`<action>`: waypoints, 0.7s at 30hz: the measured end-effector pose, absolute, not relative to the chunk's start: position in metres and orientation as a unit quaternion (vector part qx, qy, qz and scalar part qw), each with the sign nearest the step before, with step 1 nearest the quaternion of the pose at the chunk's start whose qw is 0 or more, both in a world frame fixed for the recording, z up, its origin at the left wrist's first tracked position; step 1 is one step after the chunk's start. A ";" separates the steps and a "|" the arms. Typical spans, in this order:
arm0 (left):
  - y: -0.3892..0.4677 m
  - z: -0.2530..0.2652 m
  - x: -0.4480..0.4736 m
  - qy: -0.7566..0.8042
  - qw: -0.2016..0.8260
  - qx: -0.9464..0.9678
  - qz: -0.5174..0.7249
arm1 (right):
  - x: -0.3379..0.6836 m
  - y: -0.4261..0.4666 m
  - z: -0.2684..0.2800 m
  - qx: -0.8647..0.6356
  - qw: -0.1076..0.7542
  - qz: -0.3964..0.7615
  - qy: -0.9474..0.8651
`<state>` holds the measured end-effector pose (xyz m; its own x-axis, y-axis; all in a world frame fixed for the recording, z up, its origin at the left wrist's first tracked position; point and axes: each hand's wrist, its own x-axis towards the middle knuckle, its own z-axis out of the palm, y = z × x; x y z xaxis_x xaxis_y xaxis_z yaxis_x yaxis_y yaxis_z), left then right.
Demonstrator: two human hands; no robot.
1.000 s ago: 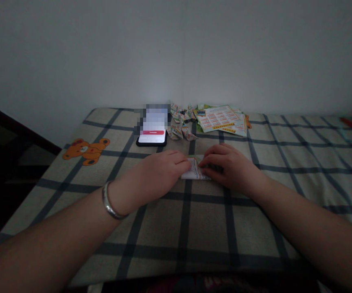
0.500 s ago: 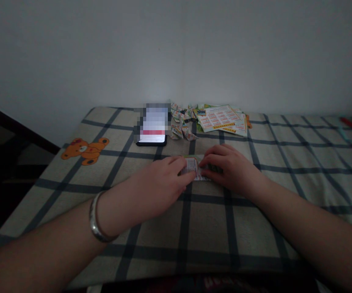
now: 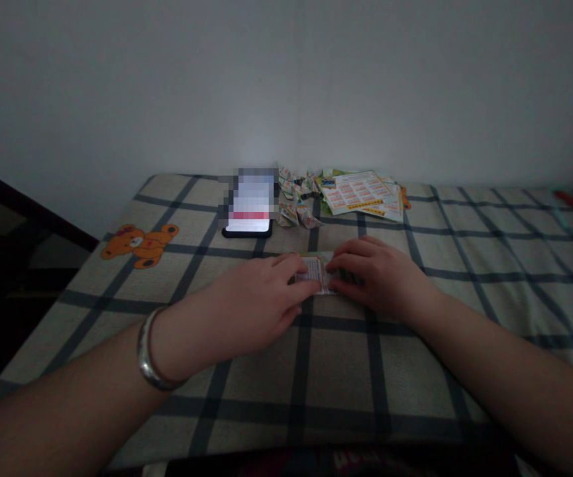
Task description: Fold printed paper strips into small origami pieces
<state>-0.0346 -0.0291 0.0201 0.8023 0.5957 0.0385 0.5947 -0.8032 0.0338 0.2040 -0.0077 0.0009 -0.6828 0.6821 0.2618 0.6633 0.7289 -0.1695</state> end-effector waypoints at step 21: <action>-0.032 0.024 -0.033 0.315 0.003 0.949 0.016 | 0.215 -0.011 0.006 -0.251 0.111 0.073 -0.959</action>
